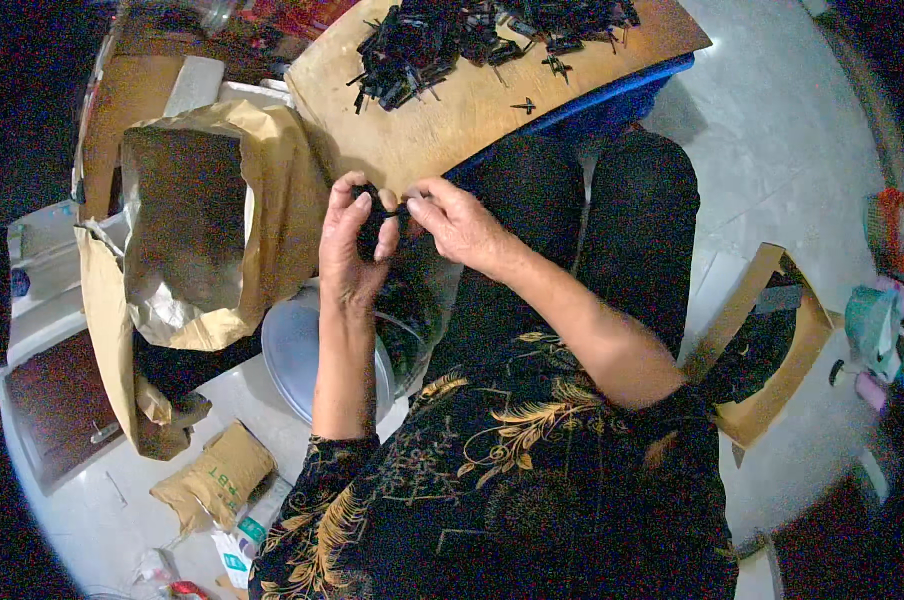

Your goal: Sorting and inspecting small black plastic components from a board into a large paper bag.

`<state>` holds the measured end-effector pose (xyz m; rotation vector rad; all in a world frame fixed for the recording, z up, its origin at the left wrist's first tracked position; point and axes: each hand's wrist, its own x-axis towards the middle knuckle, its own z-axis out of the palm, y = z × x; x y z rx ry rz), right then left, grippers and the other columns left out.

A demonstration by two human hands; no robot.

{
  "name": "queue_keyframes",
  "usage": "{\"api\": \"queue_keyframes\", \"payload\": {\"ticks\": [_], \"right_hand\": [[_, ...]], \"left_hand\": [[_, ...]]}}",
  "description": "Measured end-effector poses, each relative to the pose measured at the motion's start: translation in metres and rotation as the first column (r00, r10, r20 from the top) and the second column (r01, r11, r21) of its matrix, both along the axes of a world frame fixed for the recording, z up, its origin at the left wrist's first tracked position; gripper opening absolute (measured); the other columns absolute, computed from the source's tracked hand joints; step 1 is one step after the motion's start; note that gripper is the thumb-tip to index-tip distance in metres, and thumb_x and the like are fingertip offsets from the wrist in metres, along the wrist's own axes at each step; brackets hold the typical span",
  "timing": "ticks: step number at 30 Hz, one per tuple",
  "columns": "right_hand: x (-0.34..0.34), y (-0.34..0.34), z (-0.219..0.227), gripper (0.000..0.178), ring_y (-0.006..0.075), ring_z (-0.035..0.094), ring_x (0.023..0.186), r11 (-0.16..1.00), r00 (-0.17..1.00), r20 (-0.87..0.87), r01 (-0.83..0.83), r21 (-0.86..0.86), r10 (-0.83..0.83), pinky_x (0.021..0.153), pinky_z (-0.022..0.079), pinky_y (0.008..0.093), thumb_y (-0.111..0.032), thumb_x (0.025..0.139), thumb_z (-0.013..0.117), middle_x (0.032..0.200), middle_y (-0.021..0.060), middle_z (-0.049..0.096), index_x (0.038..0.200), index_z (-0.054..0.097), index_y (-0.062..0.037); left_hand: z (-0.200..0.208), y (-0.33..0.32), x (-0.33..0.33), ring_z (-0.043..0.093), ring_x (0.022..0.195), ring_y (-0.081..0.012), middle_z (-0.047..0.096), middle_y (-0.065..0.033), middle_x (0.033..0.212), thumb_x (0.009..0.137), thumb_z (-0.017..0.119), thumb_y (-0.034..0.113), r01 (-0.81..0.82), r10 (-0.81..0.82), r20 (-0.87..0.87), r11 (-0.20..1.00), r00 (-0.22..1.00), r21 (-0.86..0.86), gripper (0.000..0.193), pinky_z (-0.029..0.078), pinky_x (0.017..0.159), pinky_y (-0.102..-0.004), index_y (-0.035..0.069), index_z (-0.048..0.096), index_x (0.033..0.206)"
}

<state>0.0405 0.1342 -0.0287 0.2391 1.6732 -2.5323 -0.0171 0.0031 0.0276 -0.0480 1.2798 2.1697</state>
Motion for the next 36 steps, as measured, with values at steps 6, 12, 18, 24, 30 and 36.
{"api": "queue_keyframes", "payload": {"ticks": [6, 12, 18, 24, 30, 36], "right_hand": [[0.004, 0.011, 0.008, 0.017, 0.0002, 0.036, 0.044, 0.989, 0.997, -0.076, -0.041, -0.142, 0.030, 0.037, 0.026, 0.0162, -0.020, 0.092, 0.047, 0.067, -0.0026, 0.051, 0.098, 0.050, -0.0040], [0.008, 0.025, 0.014, 0.018, -0.0006, 0.035, 0.044, 0.939, 0.991, -0.078, -0.128, -0.320, 0.108, 0.037, 0.023, 0.0149, -0.020, 0.089, 0.053, 0.067, -0.0025, 0.053, 0.101, 0.050, -0.0064], [0.009, 0.030, 0.019, 0.022, 0.0001, 0.036, 0.045, 0.898, 0.969, -0.061, -0.244, -0.367, 0.239, 0.037, 0.025, 0.0160, -0.020, 0.084, 0.060, 0.063, -0.0070, 0.050, 0.102, 0.056, -0.0073], [0.003, 0.020, -0.009, 0.017, 0.0029, 0.044, 0.056, 0.997, 0.985, -0.161, -0.070, -0.036, 0.063, 0.046, 0.035, 0.0203, -0.019, 0.084, 0.061, 0.063, -0.0056, 0.049, 0.089, 0.057, -0.0039], [0.002, 0.005, -0.005, 0.024, 0.0033, 0.041, 0.052, 0.999, 0.985, -0.164, 0.048, -0.010, -0.049, 0.043, 0.034, 0.0206, -0.026, 0.089, 0.052, 0.060, -0.0038, 0.047, 0.091, 0.054, -0.0027], [0.013, 0.005, 0.016, 0.037, 0.0032, 0.032, 0.042, 0.978, 0.984, 0.100, -0.129, -0.167, 0.147, 0.035, 0.026, 0.0173, -0.031, 0.095, 0.038, 0.058, -0.0032, 0.039, 0.120, 0.040, -0.0040]], "left_hand": [[-0.001, 0.002, 0.009, 0.045, 0.053, -0.0121, 0.055, -0.0093, 0.083, 0.087, 0.051, 0.013, 0.046, -0.045, 0.008, 0.997, 0.999, -0.057, 0.040, 0.034, 0.041, -0.0186, 0.008, 0.038, 0.125], [0.016, 0.008, 0.018, 0.045, 0.053, -0.0107, 0.054, -0.0091, 0.084, 0.086, 0.053, 0.014, 0.219, -0.216, 0.048, 0.975, 0.975, -0.048, 0.040, 0.031, 0.039, -0.0172, 0.005, 0.043, 0.123], [0.015, 0.006, 0.021, 0.046, 0.049, -0.0101, 0.056, -0.0090, 0.088, 0.086, 0.052, 0.012, 0.373, -0.373, 0.040, 0.928, 0.927, 0.008, 0.038, 0.031, 0.039, -0.0163, 0.004, 0.044, 0.123], [0.021, 0.005, 0.026, 0.056, 0.066, -0.0095, 0.058, -0.0048, 0.086, 0.087, 0.050, 0.008, 0.318, -0.454, -0.203, 0.820, 0.868, -0.476, 0.036, 0.036, 0.046, -0.0153, 0.004, 0.045, 0.123], [-0.001, -0.001, 0.030, 0.051, 0.074, -0.0074, 0.056, -0.0014, 0.088, 0.086, 0.051, 0.008, -0.020, -0.435, -0.418, 0.673, 0.797, -0.739, 0.033, 0.042, 0.064, -0.0212, 0.001, 0.048, 0.118], [-0.009, 0.001, 0.032, 0.042, 0.057, -0.0033, 0.054, -0.0013, 0.086, 0.087, 0.050, 0.009, -0.034, -0.257, -0.376, 0.785, 0.890, -0.618, 0.033, 0.036, 0.046, -0.0164, 0.001, 0.047, 0.119]]}}
